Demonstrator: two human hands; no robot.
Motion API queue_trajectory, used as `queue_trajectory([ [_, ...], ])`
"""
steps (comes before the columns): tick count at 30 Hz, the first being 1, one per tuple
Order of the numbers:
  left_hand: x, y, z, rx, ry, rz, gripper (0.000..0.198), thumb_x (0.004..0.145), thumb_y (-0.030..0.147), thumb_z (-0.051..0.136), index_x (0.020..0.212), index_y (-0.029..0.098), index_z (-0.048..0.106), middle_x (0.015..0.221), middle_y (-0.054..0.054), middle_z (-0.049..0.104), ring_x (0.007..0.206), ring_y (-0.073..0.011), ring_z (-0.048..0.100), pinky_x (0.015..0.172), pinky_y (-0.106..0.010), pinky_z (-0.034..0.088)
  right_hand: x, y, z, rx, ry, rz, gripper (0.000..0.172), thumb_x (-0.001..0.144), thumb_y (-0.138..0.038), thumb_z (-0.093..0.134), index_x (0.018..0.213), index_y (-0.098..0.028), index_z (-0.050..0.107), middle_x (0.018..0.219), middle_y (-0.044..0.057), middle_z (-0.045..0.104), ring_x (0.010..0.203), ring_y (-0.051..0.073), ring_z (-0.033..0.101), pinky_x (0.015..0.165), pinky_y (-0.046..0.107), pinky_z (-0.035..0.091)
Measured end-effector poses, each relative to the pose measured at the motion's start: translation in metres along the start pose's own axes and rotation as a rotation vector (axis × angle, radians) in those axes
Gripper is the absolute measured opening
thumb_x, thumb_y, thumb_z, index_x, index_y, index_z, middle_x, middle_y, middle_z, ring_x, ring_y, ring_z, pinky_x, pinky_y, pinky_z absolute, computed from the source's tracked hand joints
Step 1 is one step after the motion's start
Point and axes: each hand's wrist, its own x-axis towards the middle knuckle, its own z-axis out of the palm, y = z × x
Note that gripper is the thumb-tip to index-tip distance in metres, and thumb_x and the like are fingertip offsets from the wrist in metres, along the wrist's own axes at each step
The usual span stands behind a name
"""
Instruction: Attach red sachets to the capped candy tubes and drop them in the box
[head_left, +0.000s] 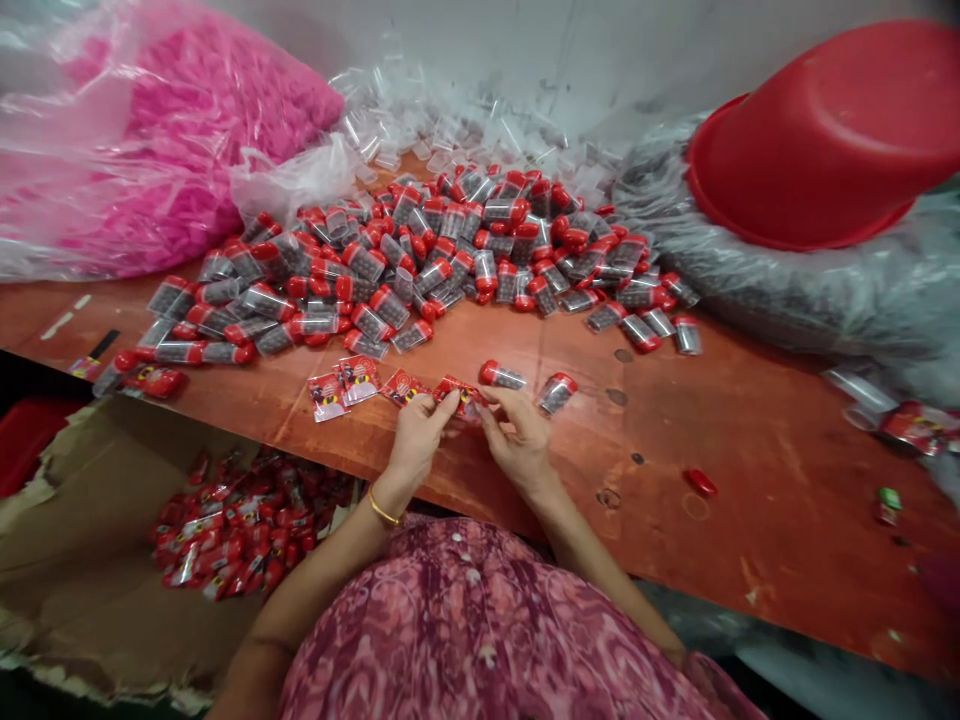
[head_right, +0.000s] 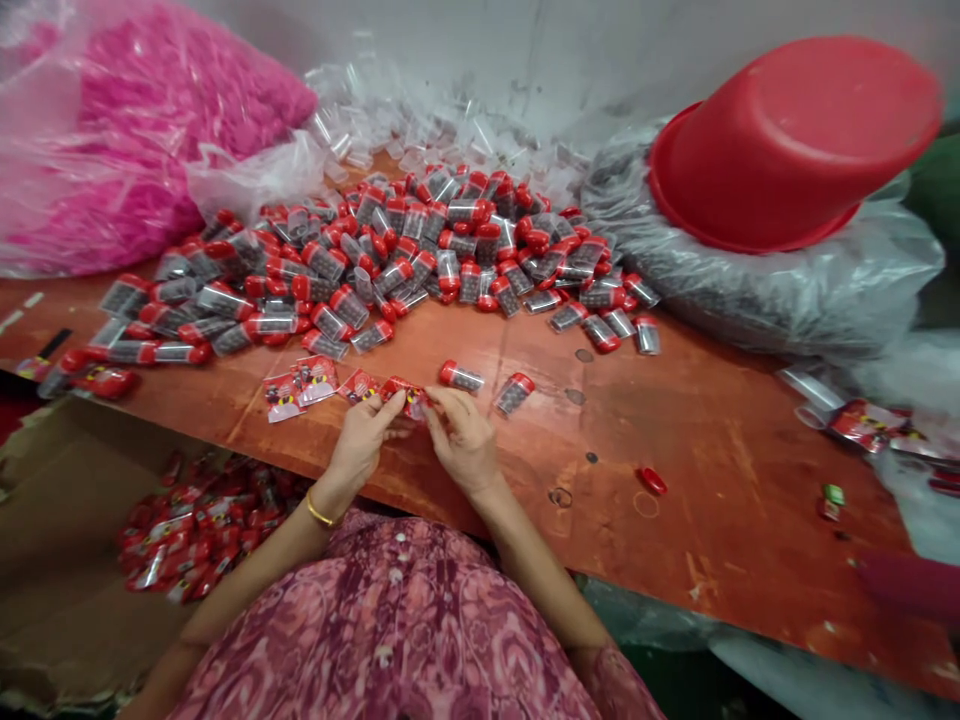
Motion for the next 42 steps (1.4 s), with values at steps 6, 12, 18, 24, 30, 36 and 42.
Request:
queue_trajectory([
  [6, -0.002, 0.001, 0.003, -0.077, -0.001, -0.033, 0.044, 0.044, 0.050, 0.080, 0.059, 0.012, 0.062, 0.054, 0.001, 0.064, 0.049, -0.0097, 0.059, 0.049, -0.019, 0.047, -0.001, -0.009, 0.006, 0.081, 0.108, 0.065, 0.012, 0.085, -0.020, 0.053, 0.085, -0.021, 0.065, 0.079, 0.003, 0.068, 0.075, 0.015, 0.063, 0.071, 0.029, 0.051],
  [12, -0.003, 0.006, -0.004, -0.236, 0.048, -0.117, 0.039, 0.044, 0.040, 0.083, 0.063, 0.013, 0.061, 0.056, 0.003, 0.064, 0.048, -0.0084, 0.057, 0.046, -0.019, 0.047, 0.004, -0.007, 0.005, 0.063, -0.019, 0.104, 0.023, 0.090, -0.028, 0.041, 0.084, -0.020, 0.063, 0.082, 0.004, 0.064, 0.079, 0.016, 0.059, 0.073, 0.030, 0.048],
  [18, 0.000, 0.014, -0.018, -0.273, 0.078, -0.108, 0.036, 0.049, 0.038, 0.082, 0.066, 0.015, 0.060, 0.058, 0.003, 0.065, 0.048, -0.0083, 0.058, 0.046, -0.018, 0.047, 0.038, 0.030, -0.030, -0.729, -0.324, 0.044, 0.037, 0.080, -0.039, 0.057, 0.108, -0.014, 0.058, 0.111, 0.017, 0.060, 0.096, 0.030, 0.052, 0.080, 0.042, 0.039],
  [24, 0.004, 0.017, -0.024, -0.286, 0.093, -0.107, 0.035, 0.053, 0.039, 0.081, 0.070, 0.016, 0.060, 0.058, 0.003, 0.065, 0.047, -0.0080, 0.058, 0.047, -0.018, 0.046, 0.038, 0.039, -0.032, -0.818, -0.474, 0.018, 0.025, 0.082, -0.034, 0.055, 0.097, -0.015, 0.061, 0.101, 0.015, 0.064, 0.089, 0.028, 0.054, 0.076, 0.039, 0.037],
  [30, 0.006, 0.018, -0.025, -0.277, 0.055, -0.110, 0.039, 0.049, 0.041, 0.082, 0.068, 0.016, 0.060, 0.057, 0.003, 0.064, 0.049, -0.0090, 0.058, 0.047, -0.019, 0.047, 0.021, 0.013, -0.044, -0.262, -0.439, -0.024, 0.032, 0.082, -0.036, 0.056, 0.109, -0.019, 0.058, 0.096, 0.009, 0.068, 0.083, 0.022, 0.063, 0.074, 0.036, 0.048],
  [36, 0.004, 0.012, -0.021, -0.182, 0.049, -0.025, 0.042, 0.046, 0.045, 0.081, 0.067, 0.014, 0.062, 0.058, 0.001, 0.065, 0.049, -0.0094, 0.059, 0.049, -0.019, 0.047, 0.016, -0.018, -0.048, -0.048, -0.458, -0.088, 0.033, 0.078, -0.033, 0.061, 0.109, -0.022, 0.061, 0.099, 0.006, 0.070, 0.085, 0.020, 0.065, 0.077, 0.035, 0.052],
  [42, 0.004, 0.007, -0.025, -0.091, 0.033, 0.130, 0.037, 0.053, 0.045, 0.078, 0.066, 0.013, 0.065, 0.060, 0.001, 0.066, 0.052, -0.0087, 0.057, 0.053, -0.020, 0.048, 0.017, -0.016, -0.037, 0.080, -0.416, -0.001, 0.029, 0.078, -0.032, 0.061, 0.104, -0.021, 0.062, 0.093, 0.005, 0.070, 0.081, 0.019, 0.066, 0.075, 0.032, 0.053],
])
